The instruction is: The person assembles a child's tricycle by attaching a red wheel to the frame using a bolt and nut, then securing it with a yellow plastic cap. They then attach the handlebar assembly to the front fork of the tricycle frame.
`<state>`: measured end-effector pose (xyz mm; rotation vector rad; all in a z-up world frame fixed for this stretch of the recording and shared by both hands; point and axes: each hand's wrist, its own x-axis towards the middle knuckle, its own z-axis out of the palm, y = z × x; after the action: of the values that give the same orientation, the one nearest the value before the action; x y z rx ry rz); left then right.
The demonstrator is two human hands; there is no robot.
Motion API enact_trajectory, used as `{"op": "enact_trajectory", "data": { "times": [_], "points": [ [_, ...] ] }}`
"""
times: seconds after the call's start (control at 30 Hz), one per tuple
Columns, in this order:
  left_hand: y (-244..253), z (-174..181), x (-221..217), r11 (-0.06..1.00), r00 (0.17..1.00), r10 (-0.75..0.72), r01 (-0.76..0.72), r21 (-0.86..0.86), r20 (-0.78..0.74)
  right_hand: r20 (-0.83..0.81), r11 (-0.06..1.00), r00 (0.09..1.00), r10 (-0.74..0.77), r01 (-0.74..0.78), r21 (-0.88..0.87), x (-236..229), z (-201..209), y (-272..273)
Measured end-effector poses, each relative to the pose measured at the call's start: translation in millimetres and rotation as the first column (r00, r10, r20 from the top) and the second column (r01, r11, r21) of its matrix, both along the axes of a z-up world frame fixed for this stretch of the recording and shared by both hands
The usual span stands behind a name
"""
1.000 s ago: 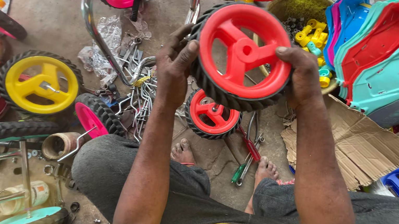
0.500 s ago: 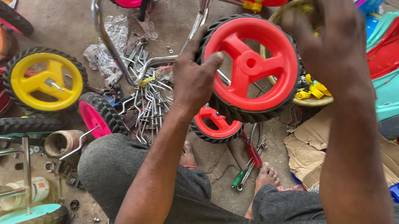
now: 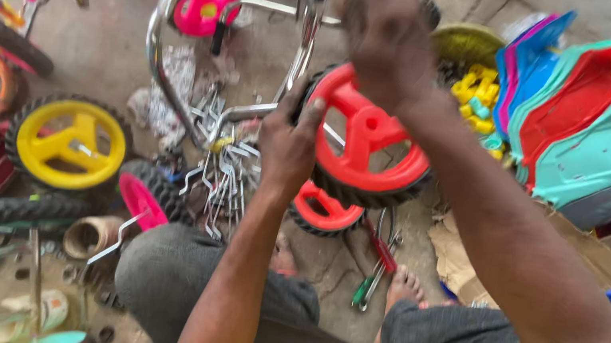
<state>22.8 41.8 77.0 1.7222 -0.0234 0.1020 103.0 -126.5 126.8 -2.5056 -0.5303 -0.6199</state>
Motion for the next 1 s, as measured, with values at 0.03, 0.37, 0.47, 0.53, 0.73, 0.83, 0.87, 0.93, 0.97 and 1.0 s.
{"op": "enact_trajectory", "data": {
  "times": [0.03,0.37,0.47,0.53,0.73,0.83,0.87,0.93,0.97,1.0],
  "points": [
    [1.9,-5.1,-7.3,1.000,0.999,0.003,-0.003,-0.003,-0.049,0.001,1.000,1.000,-0.019,0.019,0.013,-4.9,-0.5,-0.2],
    [0.9,-7.7,10.4,0.976,0.999,-0.044,0.048,0.213,-0.024,0.049,0.976,0.986,-0.159,0.164,-0.142,-17.0,-66.1,3.8],
    [4.2,-2.6,9.6,0.912,0.988,-0.073,0.122,0.391,-0.138,0.004,0.995,0.995,-0.096,0.096,0.031,-17.4,-84.3,-4.7],
    [-0.4,7.7,18.0,0.886,0.980,-0.096,0.164,0.434,-0.173,-0.137,0.916,0.991,-0.005,0.060,0.397,-5.5,-77.1,-25.0],
    [-10.0,26.6,25.3,0.787,0.971,-0.036,0.174,0.592,-0.238,-0.396,0.328,0.762,0.512,0.252,0.910,-25.3,-56.0,-73.4],
    [-19.5,35.3,41.8,0.674,0.960,-0.014,0.216,0.707,-0.280,-0.507,0.452,0.714,0.483,0.293,0.843,-40.3,-39.0,-63.6],
    [-23.3,37.4,46.9,0.651,0.939,-0.011,0.267,0.710,-0.343,-0.531,0.513,0.717,0.450,0.280,0.812,-45.0,-32.4,-58.0],
    [-27.0,40.1,53.3,0.647,0.928,0.016,0.275,0.711,-0.373,-0.520,0.624,0.767,0.376,0.206,0.754,-57.3,-22.7,-44.6],
    [-28.3,40.4,53.9,0.666,0.939,0.037,0.232,0.709,-0.343,-0.481,0.675,0.810,0.334,0.150,0.722,-64.6,-19.7,-40.1],
    [-28.7,40.4,54.1,0.682,0.948,0.060,0.189,0.706,-0.312,-0.436,0.725,0.850,0.295,0.098,0.682,-73.3,-18.6,-36.5]
  ]
}}
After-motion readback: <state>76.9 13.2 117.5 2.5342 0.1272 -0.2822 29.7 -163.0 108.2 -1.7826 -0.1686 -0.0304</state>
